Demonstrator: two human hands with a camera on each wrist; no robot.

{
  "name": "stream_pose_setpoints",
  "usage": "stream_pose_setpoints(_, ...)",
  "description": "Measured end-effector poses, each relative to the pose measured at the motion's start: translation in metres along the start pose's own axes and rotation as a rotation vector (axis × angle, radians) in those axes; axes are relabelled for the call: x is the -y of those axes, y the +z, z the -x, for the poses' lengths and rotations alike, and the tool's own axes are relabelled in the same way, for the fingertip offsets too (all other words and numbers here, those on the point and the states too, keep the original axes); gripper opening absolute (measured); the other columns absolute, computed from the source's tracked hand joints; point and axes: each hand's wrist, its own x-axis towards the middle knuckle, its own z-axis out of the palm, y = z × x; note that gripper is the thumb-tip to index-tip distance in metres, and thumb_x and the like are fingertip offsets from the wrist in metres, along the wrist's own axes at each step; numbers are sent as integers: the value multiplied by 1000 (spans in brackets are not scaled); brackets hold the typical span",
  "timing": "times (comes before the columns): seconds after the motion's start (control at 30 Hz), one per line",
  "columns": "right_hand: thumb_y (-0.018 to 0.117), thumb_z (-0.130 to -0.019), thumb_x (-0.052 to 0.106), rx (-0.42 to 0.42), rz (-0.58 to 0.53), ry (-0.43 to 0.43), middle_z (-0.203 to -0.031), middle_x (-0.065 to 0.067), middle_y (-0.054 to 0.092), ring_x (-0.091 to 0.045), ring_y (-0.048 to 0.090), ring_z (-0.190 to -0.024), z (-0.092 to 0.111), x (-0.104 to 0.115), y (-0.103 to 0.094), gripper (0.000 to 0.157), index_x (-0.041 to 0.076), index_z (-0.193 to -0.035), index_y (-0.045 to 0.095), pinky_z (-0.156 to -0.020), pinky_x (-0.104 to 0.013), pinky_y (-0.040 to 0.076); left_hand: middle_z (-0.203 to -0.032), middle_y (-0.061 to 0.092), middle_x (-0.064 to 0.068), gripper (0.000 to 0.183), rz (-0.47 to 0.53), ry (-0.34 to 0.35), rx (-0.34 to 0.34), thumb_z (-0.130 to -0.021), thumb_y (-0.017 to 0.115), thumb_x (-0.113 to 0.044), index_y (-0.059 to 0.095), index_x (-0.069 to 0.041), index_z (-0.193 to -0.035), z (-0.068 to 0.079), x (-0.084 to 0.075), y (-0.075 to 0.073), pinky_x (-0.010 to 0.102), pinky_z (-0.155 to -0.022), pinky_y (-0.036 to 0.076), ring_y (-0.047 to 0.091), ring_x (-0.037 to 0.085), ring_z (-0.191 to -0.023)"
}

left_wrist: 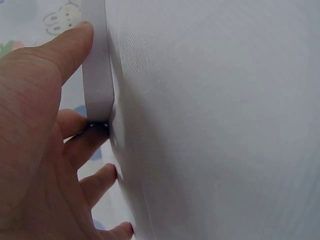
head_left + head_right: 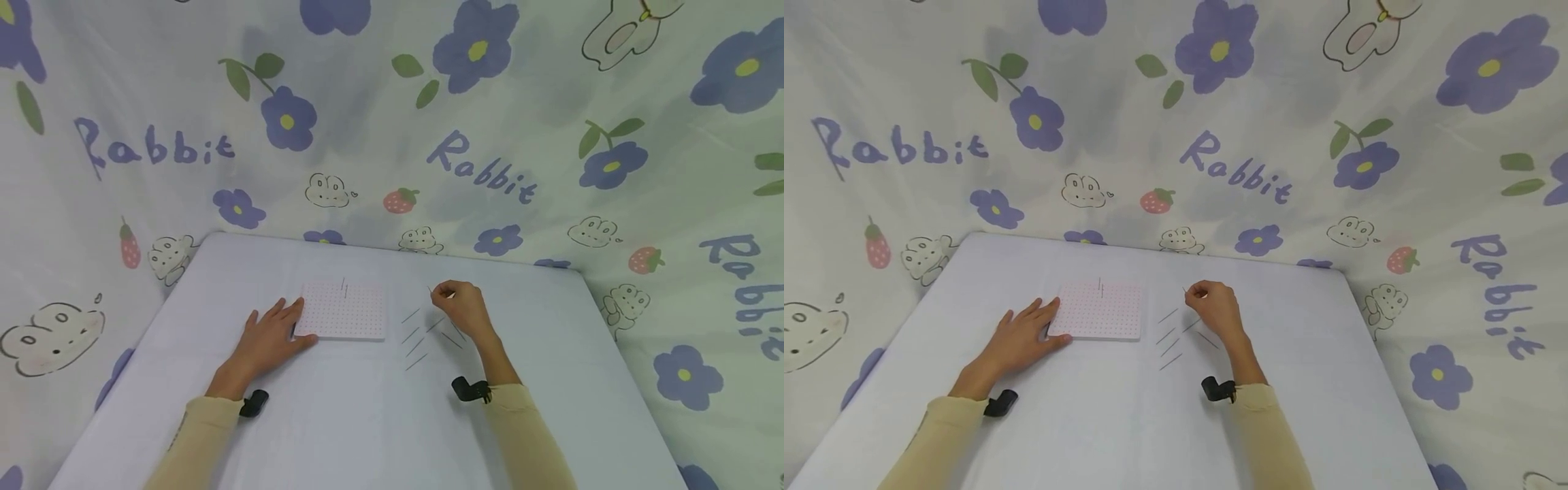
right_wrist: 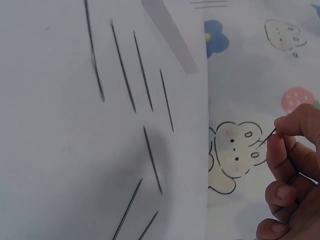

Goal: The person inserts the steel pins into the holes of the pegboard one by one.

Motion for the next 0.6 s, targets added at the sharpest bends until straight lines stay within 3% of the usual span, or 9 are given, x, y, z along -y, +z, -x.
stream_pose_setpoints(0.6, 67, -89, 22, 13, -42, -98, -84, 2, 71, -13, 58, -66, -23, 44, 29, 13, 12, -90, 75, -55, -28, 47, -159, 37, 18, 90, -4, -14, 4, -91, 66, -57, 35, -3, -156, 1, -1, 1, 77, -111, 11, 25, 43, -149)
